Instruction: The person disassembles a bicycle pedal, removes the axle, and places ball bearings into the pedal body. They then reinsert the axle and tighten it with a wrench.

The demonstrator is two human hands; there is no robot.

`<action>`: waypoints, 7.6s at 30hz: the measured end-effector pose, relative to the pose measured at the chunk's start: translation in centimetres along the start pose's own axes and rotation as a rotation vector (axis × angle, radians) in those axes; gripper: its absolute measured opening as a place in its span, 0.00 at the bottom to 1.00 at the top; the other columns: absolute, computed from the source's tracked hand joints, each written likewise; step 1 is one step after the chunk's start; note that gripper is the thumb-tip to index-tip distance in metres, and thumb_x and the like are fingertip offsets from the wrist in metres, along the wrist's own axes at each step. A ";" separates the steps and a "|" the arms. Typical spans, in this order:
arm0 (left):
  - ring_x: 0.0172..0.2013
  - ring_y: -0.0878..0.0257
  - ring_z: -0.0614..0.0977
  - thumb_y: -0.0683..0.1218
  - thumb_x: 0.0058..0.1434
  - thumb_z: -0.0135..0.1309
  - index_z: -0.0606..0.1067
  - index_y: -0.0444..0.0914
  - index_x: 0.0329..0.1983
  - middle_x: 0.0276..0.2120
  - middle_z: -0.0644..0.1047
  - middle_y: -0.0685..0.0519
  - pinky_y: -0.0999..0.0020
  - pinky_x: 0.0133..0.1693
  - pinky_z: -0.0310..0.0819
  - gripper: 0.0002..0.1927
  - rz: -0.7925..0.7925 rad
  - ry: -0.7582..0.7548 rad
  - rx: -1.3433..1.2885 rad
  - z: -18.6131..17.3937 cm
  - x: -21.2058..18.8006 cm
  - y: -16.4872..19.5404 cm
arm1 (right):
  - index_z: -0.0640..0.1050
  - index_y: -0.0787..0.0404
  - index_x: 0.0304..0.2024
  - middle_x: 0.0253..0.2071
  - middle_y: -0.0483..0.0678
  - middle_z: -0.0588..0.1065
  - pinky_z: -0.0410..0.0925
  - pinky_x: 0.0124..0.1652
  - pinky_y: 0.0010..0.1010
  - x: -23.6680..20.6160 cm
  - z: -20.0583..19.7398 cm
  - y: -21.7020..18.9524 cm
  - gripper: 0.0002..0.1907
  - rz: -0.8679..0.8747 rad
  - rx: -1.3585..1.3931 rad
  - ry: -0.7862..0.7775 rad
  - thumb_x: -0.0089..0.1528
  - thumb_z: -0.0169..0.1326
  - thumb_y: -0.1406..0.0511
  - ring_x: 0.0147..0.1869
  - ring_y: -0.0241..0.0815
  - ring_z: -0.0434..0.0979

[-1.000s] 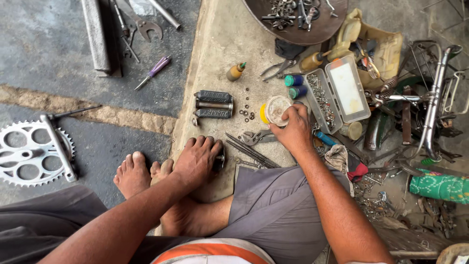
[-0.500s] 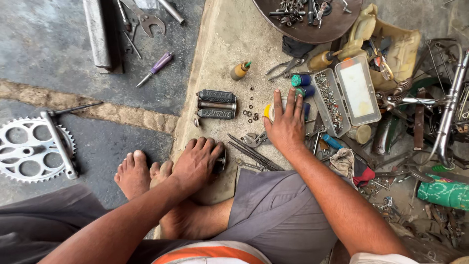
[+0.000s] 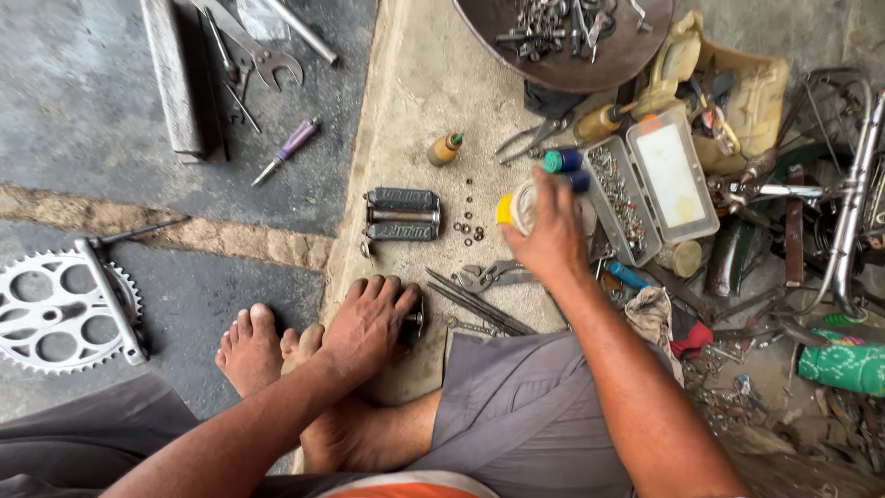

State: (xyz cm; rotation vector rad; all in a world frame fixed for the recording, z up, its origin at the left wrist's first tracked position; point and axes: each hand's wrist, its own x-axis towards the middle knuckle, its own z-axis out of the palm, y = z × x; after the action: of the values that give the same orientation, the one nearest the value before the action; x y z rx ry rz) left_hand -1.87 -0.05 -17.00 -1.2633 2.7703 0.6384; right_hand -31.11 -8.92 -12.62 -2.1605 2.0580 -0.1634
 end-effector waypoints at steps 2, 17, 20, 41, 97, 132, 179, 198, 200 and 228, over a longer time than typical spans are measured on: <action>0.50 0.52 0.73 0.47 0.54 0.53 0.65 0.39 0.64 0.46 0.72 0.47 0.57 0.52 0.64 0.32 0.016 0.054 0.006 0.2 -0.1 0.0 | 0.61 0.60 0.71 0.65 0.64 0.63 0.65 0.61 0.51 1.4 -0.8 0.0 0.52 -0.051 0.041 0.100 0.50 0.74 0.60 0.67 0.66 0.66; 0.52 0.51 0.72 0.48 0.59 0.50 0.63 0.36 0.67 0.48 0.72 0.45 0.57 0.53 0.64 0.31 0.030 -0.091 0.067 -0.2 0.1 0.1 | 0.63 0.58 0.74 0.72 0.58 0.63 0.56 0.69 0.52 12.6 4.2 -1.2 0.42 -0.309 -0.321 0.197 0.60 0.66 0.63 0.74 0.63 0.60; 0.52 0.51 0.72 0.46 0.59 0.50 0.63 0.36 0.67 0.49 0.72 0.45 0.56 0.53 0.64 0.31 0.013 -0.061 -0.012 0.5 0.2 -0.1 | 0.67 0.59 0.71 0.71 0.58 0.63 0.60 0.66 0.52 11.1 3.3 -0.7 0.38 -0.269 -0.194 0.202 0.59 0.66 0.64 0.73 0.62 0.63; 0.56 0.48 0.72 0.60 0.47 0.65 0.60 0.37 0.73 0.55 0.70 0.42 0.54 0.58 0.66 0.52 -0.113 0.061 0.079 -0.1 2.0 0.5 | 0.78 0.54 0.56 0.52 0.53 0.78 0.72 0.54 0.42 -17.9 -1.6 20.6 0.31 0.924 0.169 -0.191 0.52 0.70 0.55 0.56 0.55 0.80; 0.53 0.37 0.75 0.47 0.51 0.66 0.67 0.30 0.63 0.57 0.71 0.35 0.49 0.52 0.71 0.38 -0.073 0.499 -0.792 -4.1 7.9 3.6 | 0.79 0.60 0.46 0.36 0.51 0.82 0.76 0.38 0.35 0.4 -2.9 -0.9 0.22 0.179 0.438 -0.305 0.55 0.66 0.55 0.38 0.46 0.85; 0.63 0.60 0.77 0.27 0.49 0.56 0.76 0.41 0.59 0.61 0.76 0.52 0.67 0.65 0.71 0.33 0.138 0.188 -1.309 -5.5 15.3 5.0 | 0.77 0.55 0.51 0.37 0.52 0.80 0.73 0.41 0.39 2.2 -4.9 6.3 0.22 0.154 0.234 -0.430 0.55 0.65 0.66 0.41 0.49 0.82; 0.42 0.44 0.82 0.46 0.50 0.69 0.79 0.36 0.50 0.40 0.80 0.44 0.54 0.45 0.76 0.24 -0.059 0.253 -0.893 -2.6 17.2 3.8 | 0.79 0.60 0.48 0.43 0.54 0.78 0.72 0.45 0.44 0.7 -6.6 1.2 0.22 -0.222 0.389 -0.222 0.52 0.68 0.69 0.47 0.56 0.79; 0.47 0.44 0.81 0.44 0.59 0.61 0.75 0.39 0.54 0.51 0.75 0.43 0.52 0.50 0.77 0.19 -0.235 0.301 -0.658 -3.4 24.1 7.3 | 0.75 0.62 0.49 0.45 0.59 0.79 0.71 0.50 0.52 2.4 -3.1 9.9 0.27 0.477 -0.057 -0.249 0.54 0.68 0.56 0.52 0.62 0.78; 0.48 0.45 0.81 0.51 0.60 0.63 0.77 0.41 0.49 0.50 0.76 0.45 0.51 0.48 0.76 0.17 -0.198 0.302 -0.572 -4.1 25.6 7.9 | 0.75 0.63 0.50 0.47 0.59 0.79 0.71 0.52 0.52 2.8 -2.8 9.5 0.28 0.477 -0.101 -0.275 0.54 0.69 0.56 0.53 0.63 0.78; 0.45 0.39 0.78 0.38 0.54 0.61 0.67 0.37 0.64 0.47 0.72 0.38 0.49 0.44 0.76 0.32 -0.127 0.565 -0.619 -5.8 16.8 6.2 | 0.80 0.58 0.44 0.35 0.53 0.81 0.74 0.39 0.41 2.2 -3.2 2.6 0.19 0.047 0.476 -0.133 0.54 0.68 0.59 0.39 0.53 0.84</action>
State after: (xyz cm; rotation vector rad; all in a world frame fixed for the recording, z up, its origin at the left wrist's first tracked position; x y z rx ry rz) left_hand -16.86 -10.67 -12.74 -1.9802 2.9725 1.3947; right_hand -34.19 -11.37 -10.00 -1.7823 1.7727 -0.4405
